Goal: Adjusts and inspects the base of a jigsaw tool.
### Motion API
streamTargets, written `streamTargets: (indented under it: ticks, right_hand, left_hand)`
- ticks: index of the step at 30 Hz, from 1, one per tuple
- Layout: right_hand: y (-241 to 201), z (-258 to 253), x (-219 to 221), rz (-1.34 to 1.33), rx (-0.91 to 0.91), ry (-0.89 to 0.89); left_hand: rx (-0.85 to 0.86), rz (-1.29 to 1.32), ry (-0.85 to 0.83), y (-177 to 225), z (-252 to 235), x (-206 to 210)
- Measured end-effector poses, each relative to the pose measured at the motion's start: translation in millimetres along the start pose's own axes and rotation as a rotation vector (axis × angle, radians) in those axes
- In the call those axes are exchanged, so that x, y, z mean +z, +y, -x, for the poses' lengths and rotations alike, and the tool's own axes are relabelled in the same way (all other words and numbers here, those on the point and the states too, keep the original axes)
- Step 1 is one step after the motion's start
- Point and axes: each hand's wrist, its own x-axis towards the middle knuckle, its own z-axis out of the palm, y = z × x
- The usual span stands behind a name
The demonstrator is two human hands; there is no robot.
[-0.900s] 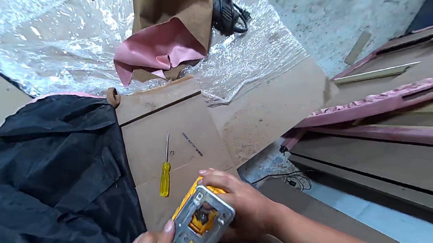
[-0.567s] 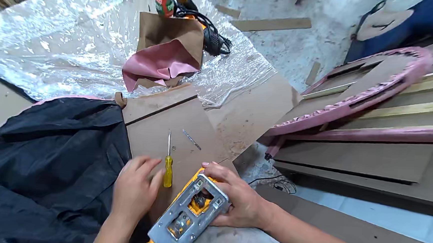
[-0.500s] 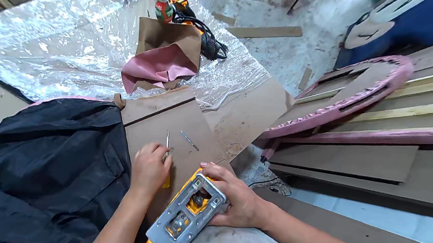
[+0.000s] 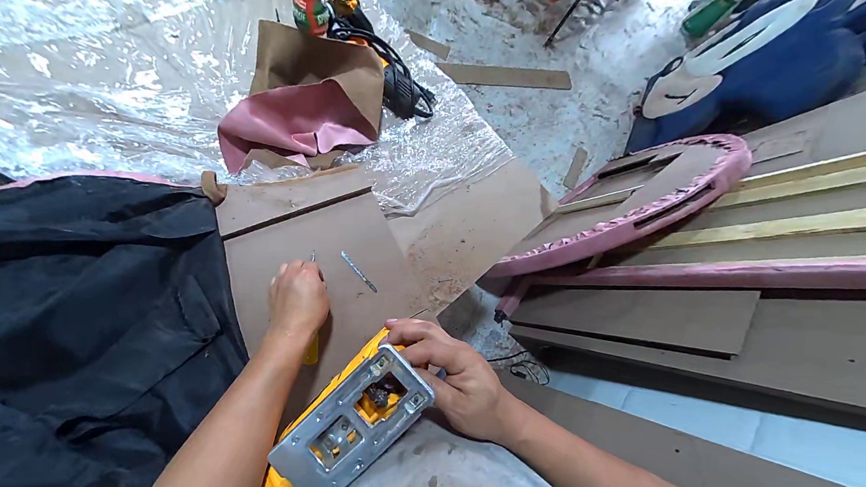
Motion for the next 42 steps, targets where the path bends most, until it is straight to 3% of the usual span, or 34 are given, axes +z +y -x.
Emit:
streamTargets:
  ticks: [4, 8, 16, 25, 32, 42]
  right_hand:
    - [-5, -4, -1, -0.019, 0.041, -0.011]
    - [-5, -6, -3, -0.035, 0.028, -0.027]
    - [-13, -12, -6, -0.013, 0.053, -0.093]
    - [-21, -14, -5, 0.051, 0.116, -0.079]
    - [-7, -11, -8, 0.049, -0.083, -0.089]
    - [-7, -10, -11, 0.078, -0.108, -0.089]
  left_hand:
    - [0.019, -0.018, -0.068, -2, -3, -3]
    - [0.064, 0.104, -0.006, -11, 8, -13]
    - [0.12, 0.694, 0.228, -7, 134, -96]
    - [0.159, 1.003, 0.34, 9, 186, -78]
    - [0.123, 1.034, 0.398, 18, 188, -70]
    - [0.129, 1.008, 0.388, 22, 191, -73]
